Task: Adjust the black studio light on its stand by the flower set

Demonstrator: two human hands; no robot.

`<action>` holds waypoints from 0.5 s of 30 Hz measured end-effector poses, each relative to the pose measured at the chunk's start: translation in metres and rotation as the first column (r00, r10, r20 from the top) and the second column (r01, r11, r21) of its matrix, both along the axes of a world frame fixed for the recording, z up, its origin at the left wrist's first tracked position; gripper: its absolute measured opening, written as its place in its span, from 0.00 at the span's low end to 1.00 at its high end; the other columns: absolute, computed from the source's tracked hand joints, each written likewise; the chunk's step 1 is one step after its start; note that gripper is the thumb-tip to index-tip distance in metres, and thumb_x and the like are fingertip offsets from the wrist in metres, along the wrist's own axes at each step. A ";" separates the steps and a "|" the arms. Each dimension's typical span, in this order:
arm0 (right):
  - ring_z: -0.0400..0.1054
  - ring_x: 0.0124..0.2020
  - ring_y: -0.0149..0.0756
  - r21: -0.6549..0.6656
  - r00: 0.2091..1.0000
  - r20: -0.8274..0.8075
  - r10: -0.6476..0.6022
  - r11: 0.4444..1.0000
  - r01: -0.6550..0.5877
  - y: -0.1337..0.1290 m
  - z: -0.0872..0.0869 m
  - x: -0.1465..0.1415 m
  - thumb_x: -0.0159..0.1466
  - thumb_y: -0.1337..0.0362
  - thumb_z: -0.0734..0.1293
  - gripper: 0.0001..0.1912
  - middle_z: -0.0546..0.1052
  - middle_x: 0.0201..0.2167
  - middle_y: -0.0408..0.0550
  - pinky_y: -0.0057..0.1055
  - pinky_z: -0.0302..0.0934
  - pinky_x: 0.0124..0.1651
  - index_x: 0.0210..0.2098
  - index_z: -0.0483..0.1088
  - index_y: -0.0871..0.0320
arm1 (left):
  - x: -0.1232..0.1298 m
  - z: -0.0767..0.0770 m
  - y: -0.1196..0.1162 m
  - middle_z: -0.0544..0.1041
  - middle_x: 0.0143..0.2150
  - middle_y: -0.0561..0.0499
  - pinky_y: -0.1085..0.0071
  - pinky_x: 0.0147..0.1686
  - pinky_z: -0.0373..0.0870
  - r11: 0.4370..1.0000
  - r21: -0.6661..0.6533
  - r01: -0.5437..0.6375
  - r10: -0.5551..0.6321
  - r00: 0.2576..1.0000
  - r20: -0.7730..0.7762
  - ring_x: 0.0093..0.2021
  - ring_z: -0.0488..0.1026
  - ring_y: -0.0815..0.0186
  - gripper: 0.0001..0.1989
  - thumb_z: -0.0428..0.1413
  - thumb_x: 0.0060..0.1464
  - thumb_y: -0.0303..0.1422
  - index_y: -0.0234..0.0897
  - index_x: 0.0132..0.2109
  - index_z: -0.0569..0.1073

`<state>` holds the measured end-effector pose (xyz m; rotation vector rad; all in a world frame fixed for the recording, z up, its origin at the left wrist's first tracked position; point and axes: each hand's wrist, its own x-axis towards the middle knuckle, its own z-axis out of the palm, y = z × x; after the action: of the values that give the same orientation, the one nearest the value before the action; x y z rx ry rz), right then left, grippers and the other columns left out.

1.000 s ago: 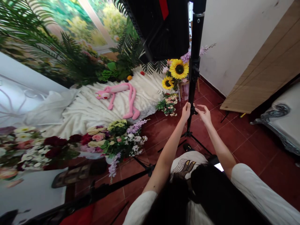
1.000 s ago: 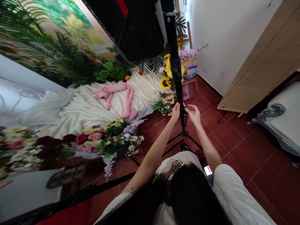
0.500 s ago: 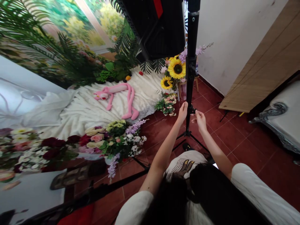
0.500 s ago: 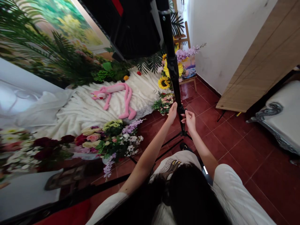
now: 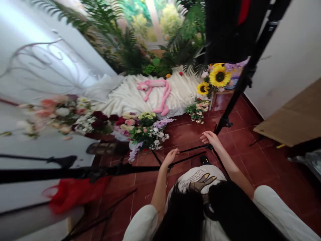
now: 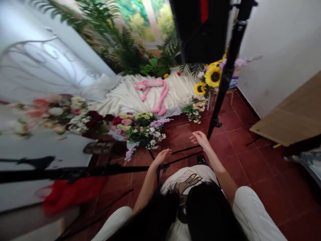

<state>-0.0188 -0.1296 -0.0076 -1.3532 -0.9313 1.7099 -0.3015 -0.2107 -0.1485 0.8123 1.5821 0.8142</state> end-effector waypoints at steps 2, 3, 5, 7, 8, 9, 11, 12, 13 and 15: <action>0.72 0.22 0.25 0.002 0.996 0.010 0.092 0.996 -0.092 0.005 -0.001 -0.018 0.61 0.59 0.70 0.10 0.80 0.26 0.43 0.19 0.65 0.25 0.33 0.68 0.57 | -0.040 -0.003 -0.036 0.81 0.37 0.43 0.56 0.50 0.73 0.981 -0.074 -0.180 0.174 0.982 -0.075 0.39 0.79 0.58 0.29 0.56 0.46 0.57 0.33 0.39 0.76; 0.72 0.22 0.25 0.002 0.990 0.013 0.139 0.990 -0.139 0.007 0.000 -0.028 0.60 0.59 0.71 0.10 0.80 0.26 0.43 0.19 0.65 0.25 0.33 0.68 0.57 | -0.058 -0.001 -0.053 0.81 0.37 0.43 0.56 0.50 0.73 0.962 -0.084 -0.259 0.249 0.962 -0.109 0.40 0.79 0.57 0.29 0.56 0.46 0.57 0.33 0.38 0.76; 0.72 0.22 0.26 0.006 0.973 0.012 0.229 0.973 -0.229 0.009 0.001 -0.049 0.60 0.60 0.71 0.09 0.80 0.25 0.44 0.20 0.65 0.25 0.32 0.68 0.57 | -0.088 0.008 -0.084 0.81 0.36 0.41 0.56 0.51 0.72 0.921 -0.074 -0.382 0.362 0.910 -0.201 0.44 0.79 0.53 0.27 0.54 0.48 0.57 0.34 0.34 0.75; 0.72 0.22 0.26 0.015 0.950 0.001 0.311 0.950 -0.311 0.008 0.003 -0.071 0.61 0.60 0.70 0.08 0.80 0.25 0.44 0.21 0.65 0.25 0.32 0.68 0.57 | -0.109 0.022 -0.109 0.81 0.35 0.40 0.54 0.53 0.70 0.884 -0.043 -0.465 0.426 0.840 -0.335 0.48 0.77 0.48 0.26 0.53 0.49 0.56 0.35 0.30 0.74; 0.72 0.22 0.27 0.019 0.936 -0.003 0.351 0.936 -0.351 0.007 0.003 -0.082 0.61 0.61 0.70 0.08 0.80 0.25 0.45 0.21 0.65 0.25 0.31 0.69 0.57 | -0.115 0.031 -0.118 0.81 0.34 0.39 0.52 0.54 0.70 0.866 -0.016 -0.500 0.453 0.797 -0.400 0.50 0.77 0.46 0.25 0.53 0.50 0.56 0.36 0.30 0.74; 0.71 0.22 0.27 0.022 0.920 -0.005 0.392 0.920 -0.392 0.006 0.004 -0.094 0.61 0.61 0.70 0.08 0.80 0.25 0.45 0.21 0.65 0.25 0.31 0.69 0.57 | -0.118 0.040 -0.125 0.80 0.35 0.38 0.51 0.54 0.69 0.844 0.028 -0.536 0.490 0.747 -0.450 0.51 0.76 0.45 0.24 0.54 0.50 0.56 0.36 0.31 0.74; 0.71 0.22 0.26 0.026 0.877 -0.009 0.481 0.877 -0.481 0.003 0.003 -0.118 0.61 0.62 0.70 0.07 0.80 0.25 0.45 0.21 0.65 0.24 0.31 0.69 0.57 | -0.117 0.057 -0.132 0.80 0.41 0.38 0.52 0.55 0.69 0.781 0.183 -0.597 0.604 0.647 -0.466 0.53 0.75 0.47 0.23 0.55 0.52 0.54 0.37 0.38 0.73; 0.71 0.22 0.26 0.029 0.849 -0.009 0.529 0.849 -0.528 0.001 0.002 -0.131 0.61 0.62 0.70 0.08 0.79 0.25 0.45 0.21 0.64 0.25 0.31 0.69 0.58 | -0.115 0.065 -0.132 0.79 0.46 0.38 0.54 0.56 0.69 0.734 0.284 -0.617 0.672 0.600 -0.434 0.53 0.75 0.51 0.23 0.54 0.53 0.53 0.37 0.43 0.72; 0.71 0.22 0.26 0.031 0.819 -0.007 0.574 0.818 -0.574 -0.002 0.001 -0.145 0.61 0.62 0.71 0.08 0.79 0.25 0.45 0.20 0.64 0.24 0.31 0.69 0.58 | -0.111 0.072 -0.129 0.77 0.50 0.38 0.56 0.57 0.68 0.680 0.388 -0.622 0.733 0.559 -0.388 0.54 0.75 0.54 0.24 0.53 0.56 0.52 0.37 0.49 0.69; 0.71 0.22 0.26 0.030 0.761 0.006 0.649 0.760 -0.649 -0.009 -0.002 -0.176 0.61 0.61 0.71 0.08 0.79 0.24 0.45 0.20 0.63 0.24 0.31 0.70 0.58 | -0.105 0.082 -0.120 0.73 0.56 0.39 0.60 0.58 0.68 0.589 0.538 -0.604 0.803 0.510 -0.307 0.54 0.74 0.60 0.26 0.50 0.59 0.52 0.38 0.55 0.64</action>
<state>-0.1950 -0.1381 -0.0094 -1.0546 -1.5503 2.1865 -0.4066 -0.3311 -0.0661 0.6289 2.3832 1.6546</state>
